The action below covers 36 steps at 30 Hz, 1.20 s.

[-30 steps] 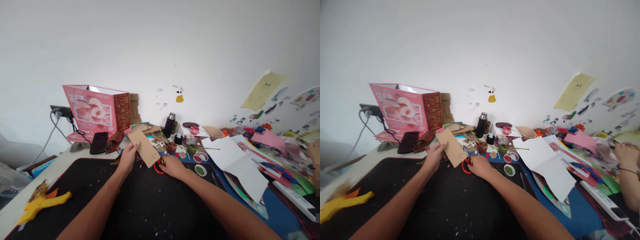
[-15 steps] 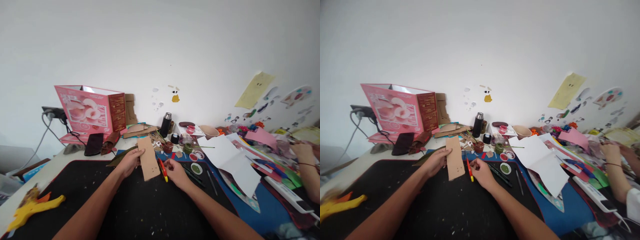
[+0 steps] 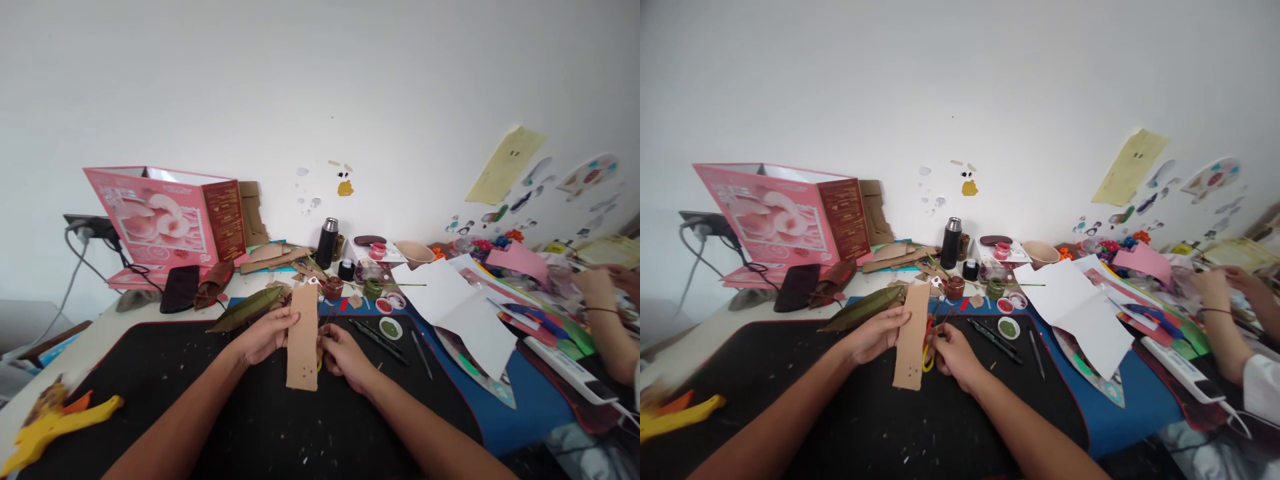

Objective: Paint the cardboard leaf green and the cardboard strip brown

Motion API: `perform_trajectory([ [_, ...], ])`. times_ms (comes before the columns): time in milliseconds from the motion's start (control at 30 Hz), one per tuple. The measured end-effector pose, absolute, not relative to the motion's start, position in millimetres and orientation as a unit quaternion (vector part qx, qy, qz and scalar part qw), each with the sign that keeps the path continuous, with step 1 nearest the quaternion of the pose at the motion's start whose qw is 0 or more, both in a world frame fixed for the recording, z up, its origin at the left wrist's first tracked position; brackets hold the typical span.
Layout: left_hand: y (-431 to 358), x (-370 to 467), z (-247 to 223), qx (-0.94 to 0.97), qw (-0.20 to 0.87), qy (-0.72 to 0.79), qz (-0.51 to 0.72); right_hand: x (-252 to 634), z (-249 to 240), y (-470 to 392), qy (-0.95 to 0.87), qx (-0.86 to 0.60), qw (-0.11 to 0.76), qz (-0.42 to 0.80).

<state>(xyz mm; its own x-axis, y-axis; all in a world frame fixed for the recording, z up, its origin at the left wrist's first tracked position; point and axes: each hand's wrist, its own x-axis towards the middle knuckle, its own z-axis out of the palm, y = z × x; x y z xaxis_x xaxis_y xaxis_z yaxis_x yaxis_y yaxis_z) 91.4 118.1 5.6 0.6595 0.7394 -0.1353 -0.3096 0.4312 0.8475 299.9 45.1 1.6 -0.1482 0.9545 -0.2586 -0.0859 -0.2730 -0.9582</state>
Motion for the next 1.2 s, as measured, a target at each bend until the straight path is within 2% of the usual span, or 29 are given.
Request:
perform_trajectory([
  [367, 110, 90, 15, 0.475, 0.810, 0.169, 0.300, 296, -1, 47, -0.432, -0.469, 0.455, 0.622],
  [567, 109, 84, 21, 0.473, 0.804, 0.174, 0.316, 291, -1, 59, -0.408, -0.430, 0.501, 0.630],
  [667, 120, 75, 25, 0.464, 0.772, 0.233, 0.367, 291, -1, 63, -0.393, -0.434, 0.506, 0.633],
  [867, 147, 59, 31, 0.344, 0.625, 0.379, 0.589, 291, 12, 77, -0.388, -0.403, 0.526, 0.640],
  [1067, 150, 63, 25, 0.328, 0.570, 0.428, 0.620, 293, 46, 101, -0.432, -0.348, 0.506, 0.661],
  [1200, 150, 66, 20, 0.339, 0.558, 0.445, 0.613, 288, 44, 112, -0.398, -0.286, 0.530, 0.692],
])
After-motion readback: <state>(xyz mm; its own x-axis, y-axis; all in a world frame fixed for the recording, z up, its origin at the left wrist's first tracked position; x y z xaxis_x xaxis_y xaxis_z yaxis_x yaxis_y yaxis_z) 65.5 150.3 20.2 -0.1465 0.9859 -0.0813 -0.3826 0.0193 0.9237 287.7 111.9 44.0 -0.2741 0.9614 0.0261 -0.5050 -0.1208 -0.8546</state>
